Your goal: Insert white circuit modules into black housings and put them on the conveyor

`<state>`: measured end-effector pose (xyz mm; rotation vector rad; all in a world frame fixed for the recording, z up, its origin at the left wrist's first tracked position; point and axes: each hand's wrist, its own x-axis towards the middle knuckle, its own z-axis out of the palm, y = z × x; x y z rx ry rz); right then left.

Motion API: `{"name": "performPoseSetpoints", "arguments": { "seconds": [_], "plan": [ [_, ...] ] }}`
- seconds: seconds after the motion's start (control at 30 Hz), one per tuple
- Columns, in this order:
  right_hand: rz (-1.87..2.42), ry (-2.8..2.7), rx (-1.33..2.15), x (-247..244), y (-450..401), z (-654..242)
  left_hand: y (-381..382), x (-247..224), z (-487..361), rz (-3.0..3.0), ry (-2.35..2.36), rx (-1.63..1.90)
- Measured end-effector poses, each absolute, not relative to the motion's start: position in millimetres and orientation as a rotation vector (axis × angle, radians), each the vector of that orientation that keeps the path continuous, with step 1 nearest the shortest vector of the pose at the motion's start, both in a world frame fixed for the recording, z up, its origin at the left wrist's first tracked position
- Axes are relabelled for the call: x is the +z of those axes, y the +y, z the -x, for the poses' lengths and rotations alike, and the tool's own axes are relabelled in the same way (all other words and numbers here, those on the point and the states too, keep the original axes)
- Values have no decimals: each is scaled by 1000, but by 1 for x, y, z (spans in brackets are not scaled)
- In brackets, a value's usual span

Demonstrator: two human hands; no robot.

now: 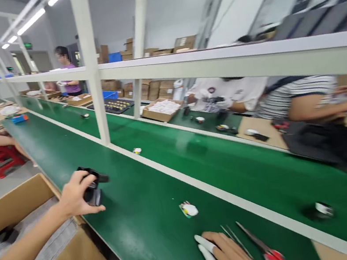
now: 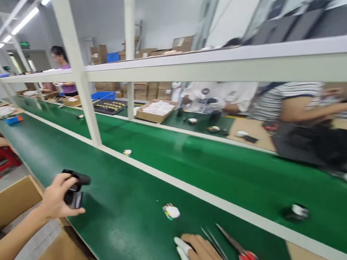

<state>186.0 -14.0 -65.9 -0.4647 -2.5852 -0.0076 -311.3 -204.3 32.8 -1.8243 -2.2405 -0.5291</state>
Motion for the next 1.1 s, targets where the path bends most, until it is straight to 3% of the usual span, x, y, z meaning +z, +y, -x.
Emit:
{"name": "performPoseSetpoints", "arguments": {
  "seconds": [0.2,0.47,0.73,0.93,1.1],
  "plan": [
    [585,-2568,36,-56,-34,-181,-78,19,218,2461,-1752,-156],
    [713,-2537,184,-46,-45,-179,-59,23,219,2577,-1790,29],
    [785,-2515,264,-51,-50,-176,10,73,235,2361,-1991,-264],
    [828,-2549,301,-49,-53,-174,112,47,222,2345,-2143,-167],
    [882,-2555,368,-52,-51,-171,151,38,178,2437,-2084,-111]
  ]
}}
